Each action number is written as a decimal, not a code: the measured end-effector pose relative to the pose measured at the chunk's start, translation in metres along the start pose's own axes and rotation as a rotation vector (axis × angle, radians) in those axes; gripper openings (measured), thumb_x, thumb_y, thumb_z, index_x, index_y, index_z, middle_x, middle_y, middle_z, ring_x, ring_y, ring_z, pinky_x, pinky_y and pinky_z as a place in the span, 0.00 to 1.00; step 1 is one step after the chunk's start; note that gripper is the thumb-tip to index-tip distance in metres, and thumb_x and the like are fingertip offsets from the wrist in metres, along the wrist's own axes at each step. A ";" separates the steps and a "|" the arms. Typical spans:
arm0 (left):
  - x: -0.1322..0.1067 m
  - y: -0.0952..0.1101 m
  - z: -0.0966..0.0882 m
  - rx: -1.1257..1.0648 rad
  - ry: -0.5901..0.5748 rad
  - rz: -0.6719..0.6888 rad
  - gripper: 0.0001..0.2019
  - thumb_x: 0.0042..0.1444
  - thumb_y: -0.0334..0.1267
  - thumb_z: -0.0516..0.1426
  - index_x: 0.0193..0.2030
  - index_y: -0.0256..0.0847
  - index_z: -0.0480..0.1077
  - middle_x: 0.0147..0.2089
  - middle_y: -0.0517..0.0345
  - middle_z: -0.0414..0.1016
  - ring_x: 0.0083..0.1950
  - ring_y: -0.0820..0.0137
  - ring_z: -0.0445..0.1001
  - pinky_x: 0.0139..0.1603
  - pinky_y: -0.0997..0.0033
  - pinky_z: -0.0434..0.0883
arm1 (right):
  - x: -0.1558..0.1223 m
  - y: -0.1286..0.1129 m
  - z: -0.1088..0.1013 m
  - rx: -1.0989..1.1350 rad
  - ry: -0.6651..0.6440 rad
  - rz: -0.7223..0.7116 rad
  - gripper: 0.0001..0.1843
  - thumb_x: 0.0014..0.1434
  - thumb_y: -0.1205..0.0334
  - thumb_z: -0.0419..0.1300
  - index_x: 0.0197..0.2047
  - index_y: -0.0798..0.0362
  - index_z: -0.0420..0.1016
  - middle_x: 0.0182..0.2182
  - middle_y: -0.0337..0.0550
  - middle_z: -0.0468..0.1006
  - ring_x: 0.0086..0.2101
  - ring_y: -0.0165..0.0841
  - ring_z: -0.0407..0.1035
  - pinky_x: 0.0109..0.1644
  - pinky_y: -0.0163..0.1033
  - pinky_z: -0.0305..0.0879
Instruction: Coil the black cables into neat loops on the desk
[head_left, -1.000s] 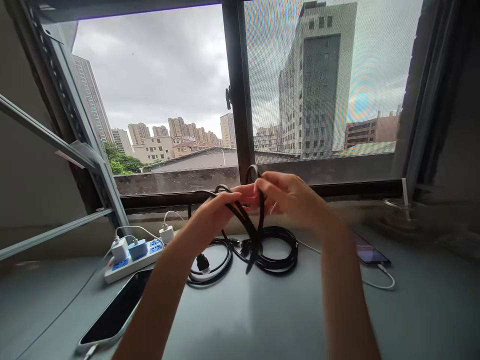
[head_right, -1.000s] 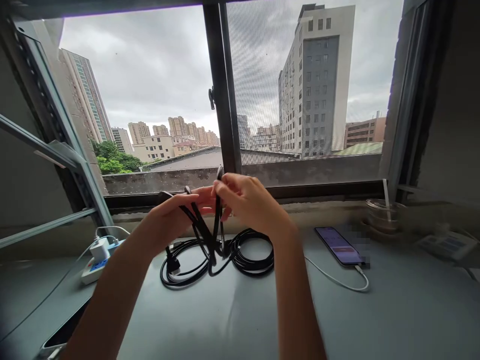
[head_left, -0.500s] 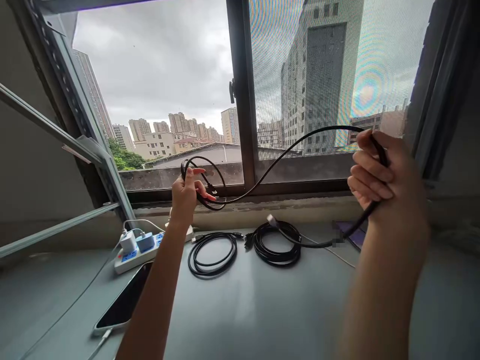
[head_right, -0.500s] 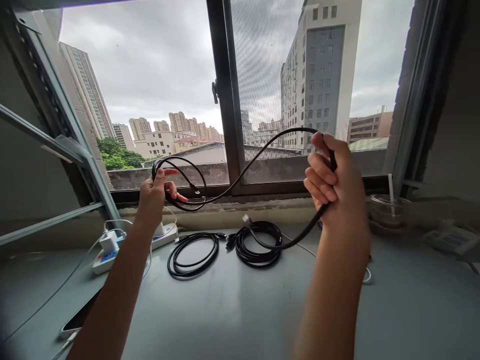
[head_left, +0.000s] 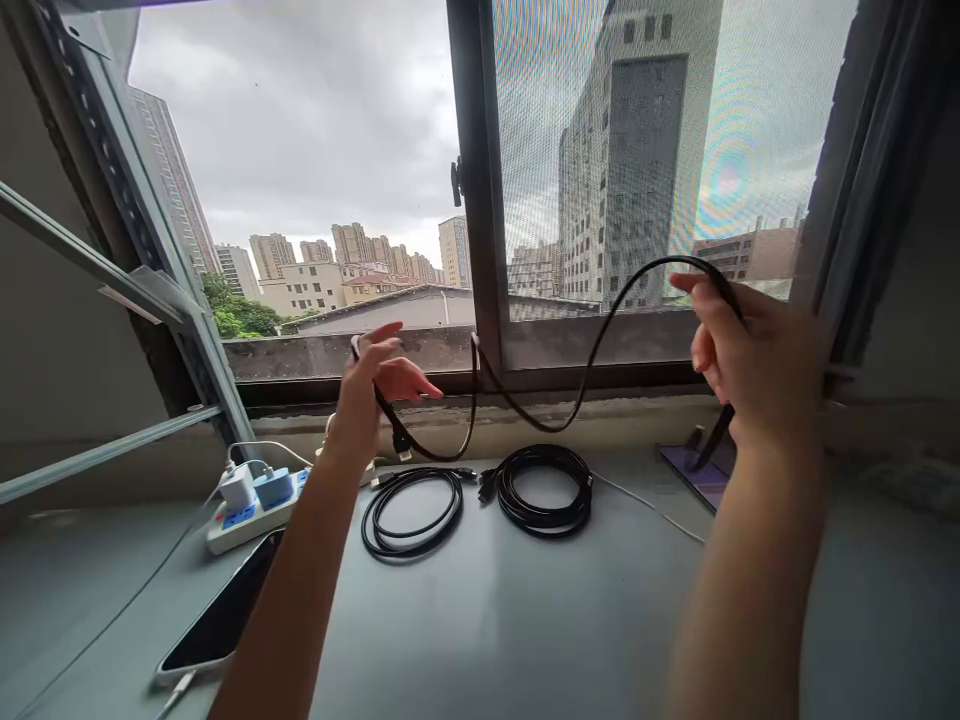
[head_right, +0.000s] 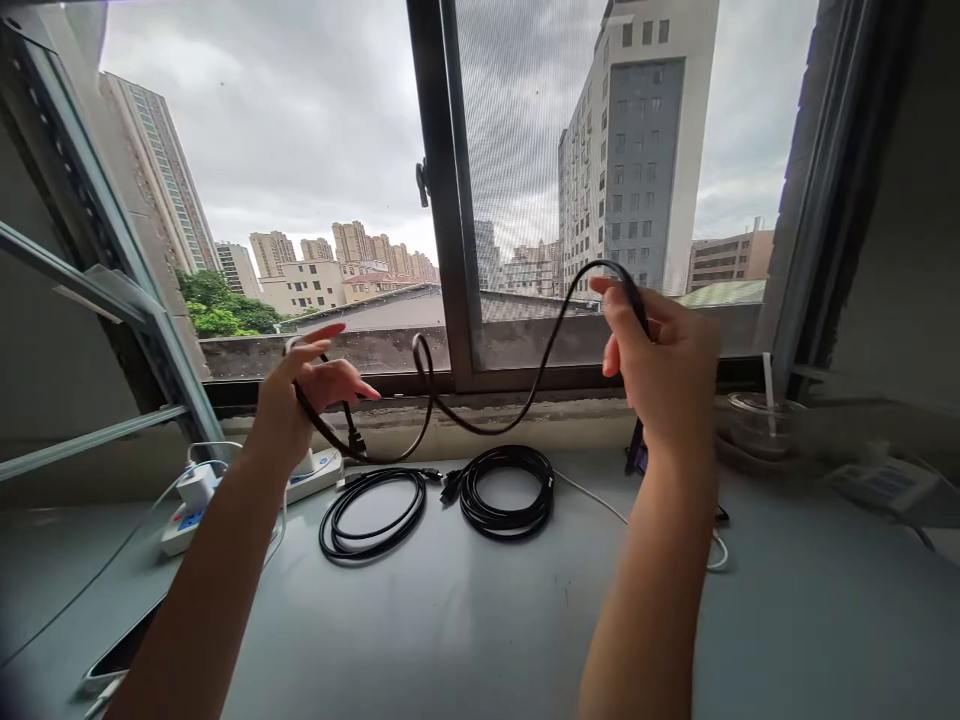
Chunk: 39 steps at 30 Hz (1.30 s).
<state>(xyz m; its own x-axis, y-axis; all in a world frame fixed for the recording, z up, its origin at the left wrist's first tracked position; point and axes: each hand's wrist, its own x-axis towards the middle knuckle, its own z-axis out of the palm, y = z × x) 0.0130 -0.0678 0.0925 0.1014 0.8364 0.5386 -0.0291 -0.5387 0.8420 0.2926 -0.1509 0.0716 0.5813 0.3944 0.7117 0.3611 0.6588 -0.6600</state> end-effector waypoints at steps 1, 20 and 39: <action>-0.004 0.002 0.003 0.042 -0.133 -0.038 0.31 0.53 0.44 0.53 0.63 0.36 0.55 0.21 0.61 0.74 0.24 0.63 0.76 0.25 0.70 0.68 | -0.002 -0.001 0.002 -0.018 -0.023 -0.044 0.16 0.58 0.51 0.60 0.43 0.52 0.80 0.12 0.33 0.61 0.11 0.22 0.47 0.14 0.32 0.39; -0.010 0.003 0.021 -0.022 -0.460 0.010 0.30 0.53 0.66 0.47 0.38 0.42 0.77 0.44 0.49 0.78 0.51 0.58 0.73 0.54 0.60 0.66 | -0.022 -0.011 0.063 -0.010 -0.859 -0.128 0.22 0.53 0.43 0.62 0.44 0.51 0.76 0.30 0.39 0.75 0.29 0.27 0.65 0.29 0.32 0.58; -0.011 0.015 0.017 -0.309 0.048 0.192 0.28 0.55 0.47 0.57 0.12 0.39 0.48 0.16 0.63 0.46 0.22 0.76 0.53 0.22 0.75 0.58 | -0.023 -0.010 0.050 -0.581 -1.284 0.372 0.21 0.40 0.44 0.68 0.31 0.53 0.82 0.22 0.41 0.72 0.25 0.31 0.64 0.23 0.33 0.55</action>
<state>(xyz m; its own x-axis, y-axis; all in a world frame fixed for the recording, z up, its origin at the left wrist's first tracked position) 0.0283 -0.0863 0.0985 0.0179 0.7306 0.6826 -0.3432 -0.6367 0.6905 0.2388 -0.1347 0.0738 -0.2208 0.9753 -0.0031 0.7571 0.1694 -0.6309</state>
